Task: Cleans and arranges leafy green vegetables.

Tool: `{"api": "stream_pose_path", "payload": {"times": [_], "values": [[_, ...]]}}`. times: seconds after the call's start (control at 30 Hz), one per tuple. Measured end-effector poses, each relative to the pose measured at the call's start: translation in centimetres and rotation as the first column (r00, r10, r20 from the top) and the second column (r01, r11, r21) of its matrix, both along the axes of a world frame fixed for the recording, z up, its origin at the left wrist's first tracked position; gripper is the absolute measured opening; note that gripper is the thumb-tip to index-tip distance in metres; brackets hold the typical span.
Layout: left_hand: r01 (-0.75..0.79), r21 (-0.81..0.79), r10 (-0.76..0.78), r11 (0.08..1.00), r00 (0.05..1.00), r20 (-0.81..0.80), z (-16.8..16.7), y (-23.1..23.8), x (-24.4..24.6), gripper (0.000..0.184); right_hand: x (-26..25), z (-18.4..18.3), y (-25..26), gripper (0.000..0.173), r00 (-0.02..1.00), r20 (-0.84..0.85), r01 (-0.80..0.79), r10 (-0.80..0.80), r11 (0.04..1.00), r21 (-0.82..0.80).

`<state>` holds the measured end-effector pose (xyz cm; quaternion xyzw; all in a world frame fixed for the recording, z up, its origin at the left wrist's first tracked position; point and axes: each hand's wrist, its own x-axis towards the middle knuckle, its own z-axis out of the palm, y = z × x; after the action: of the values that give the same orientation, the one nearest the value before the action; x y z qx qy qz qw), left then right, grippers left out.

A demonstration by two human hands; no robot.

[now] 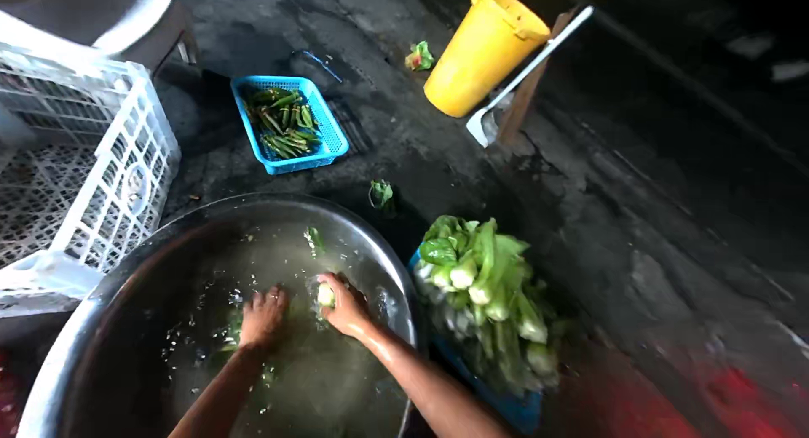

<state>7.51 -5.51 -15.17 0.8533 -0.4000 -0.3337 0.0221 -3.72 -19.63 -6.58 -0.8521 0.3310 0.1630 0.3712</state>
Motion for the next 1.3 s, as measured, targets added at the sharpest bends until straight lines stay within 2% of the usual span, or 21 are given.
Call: {"api": "stream_pose_path", "payload": {"times": [0.1, 0.17, 0.23, 0.27, 0.33, 0.4, 0.47, 0.57, 0.63, 0.67, 0.73, 0.8, 0.87, 0.9, 0.93, 0.97, 1.03, 1.07, 1.13, 1.17, 1.3], "values": [[-0.072, -0.143, 0.073, 0.987, 0.997, 0.005, 3.3, 0.0, 0.2, 0.079, -3.1, 7.0, -2.6, 0.055, 0.961, 0.264, -0.104, 0.085, 0.993, 0.059], [-0.113, -0.283, 0.111, 0.952, 0.994, -0.022, 5.6, 0.2, 0.5, 0.084, -5.9, 10.1, -4.6, 0.051, 0.922, 0.385, -0.081, 0.044, 0.993, 0.083], [-0.11, -0.437, 0.105, 0.893, 0.994, -0.034, 8.1, 0.7, 0.9, 0.083, -9.2, 13.7, -6.5, 0.049, 0.888, 0.458, 0.025, -0.047, 0.998, 0.054], [-0.099, -0.524, 0.102, 0.846, 0.994, -0.024, 8.9, 1.1, 1.1, 0.076, -11.0, 15.7, -7.3, 0.049, 0.856, 0.508, 0.099, -0.091, 0.995, 0.011], [-0.107, -0.633, 0.114, 0.767, 0.993, -0.03, 10.2, 2.5, 1.3, 0.066, -14.6, 19.6, -8.7, 0.047, 0.797, 0.584, 0.291, -0.154, 0.945, -0.147], [-0.155, -0.607, 0.152, 0.779, 0.987, -0.057, 11.4, 4.0, 1.3, 0.069, -17.6, 22.0, -10.1, 0.047, 0.743, 0.65, 0.484, -0.16, 0.799, -0.357], [-0.206, -0.566, 0.204, 0.798, 0.977, -0.069, 12.3, 5.4, 1.0, 0.077, -19.7, 22.1, -12.1, 0.048, 0.653, 0.751, 0.647, -0.1, 0.59, -0.483], [-0.248, -0.558, 0.263, 0.792, 0.963, -0.054, 12.6, 6.6, 0.5, 0.085, -22.3, 18.5, -15.0, 0.048, 0.507, 0.855, 0.84, -0.104, 0.282, -0.464], [-0.26, -0.574, 0.293, 0.777, 0.955, -0.036, 12.6, 7.0, 0.0, 0.088, -24.1, 13.6, -15.6, 0.048, 0.466, 0.847, 0.883, -0.256, 0.194, -0.427], [-0.254, -0.599, 0.302, 0.759, 0.953, -0.021, 12.4, 7.1, -0.2, 0.087, -25.0, 10.7, -15.3, 0.049, 0.469, 0.805, 0.883, -0.364, 0.197, -0.425], [-0.233, -0.65, 0.309, 0.723, 0.951, 0.002, 12.0, 7.0, -0.9, 0.084, -26.3, 5.4, -13.7, 0.05, 0.501, 0.628, 0.863, -0.595, 0.287, -0.417], [-0.206, -0.667, 0.297, 0.716, 0.954, 0.024, 12.2, 6.7, -1.8, 0.081, -26.3, 2.7, -11.8, 0.059, 0.512, 0.512, 0.852, -0.69, 0.331, -0.405], [-0.157, -0.668, 0.275, 0.727, 0.958, 0.075, 12.5, 6.2, -2.7, 0.079, -24.2, 3.6, -9.7, 0.06, 0.494, 0.603, 0.866, -0.626, 0.295, -0.404], [-0.126, -0.664, 0.259, 0.737, 0.96, 0.105, 12.7, 5.9, -3.2, 0.078, -22.5, 5.0, -8.1, 0.059, 0.501, 0.66, 0.865, -0.56, 0.332, -0.376], [-0.091, -0.659, 0.241, 0.746, 0.96, 0.14, 13.0, 5.6, -3.7, 0.077, -20.2, 6.7, -6.1, 0.057, 0.517, 0.693, 0.844, -0.503, 0.433, -0.316], [-0.059, -0.654, 0.218, 0.754, 0.962, 0.164, 13.3, 5.1, -4.2, 0.077, -17.8, 8.3, -3.8, 0.058, 0.55, 0.694, 0.775, -0.464, 0.593, -0.218], [0.033, -0.67, 0.145, 0.742, 0.967, 0.208, 13.8, 4.1, -5.3, 0.074, -13.4, 9.9, 0.7, 0.068, 0.679, 0.666, 0.418, -0.31, 0.909, -0.003], [0.09, -0.686, 0.1, 0.722, 0.967, 0.233, 14.0, 3.5, -6.0, 0.07, -11.6, 10.2, 2.6, 0.073, 0.74, 0.641, 0.212, -0.202, 0.975, 0.063], [0.185, -0.698, 0.021, 0.692, 0.961, 0.275, 14.3, 2.7, -7.2, 0.065, -9.2, 10.0, 4.7, 0.077, 0.868, 0.496, -0.059, -0.009, 0.991, 0.121], [0.205, -0.694, -0.003, 0.691, 0.96, 0.281, 14.4, 2.5, -7.7, 0.065, -8.7, 9.8, 4.8, 0.075, 0.891, 0.454, -0.109, 0.031, 0.983, 0.148], [0.122, -0.785, -0.045, 0.607, 0.992, 0.119, 15.6, 2.2, -8.8, 0.071, -10.7, 9.7, 1.6, 0.057, 0.862, 0.507, -0.104, 0.002, 0.979, 0.175]]}}
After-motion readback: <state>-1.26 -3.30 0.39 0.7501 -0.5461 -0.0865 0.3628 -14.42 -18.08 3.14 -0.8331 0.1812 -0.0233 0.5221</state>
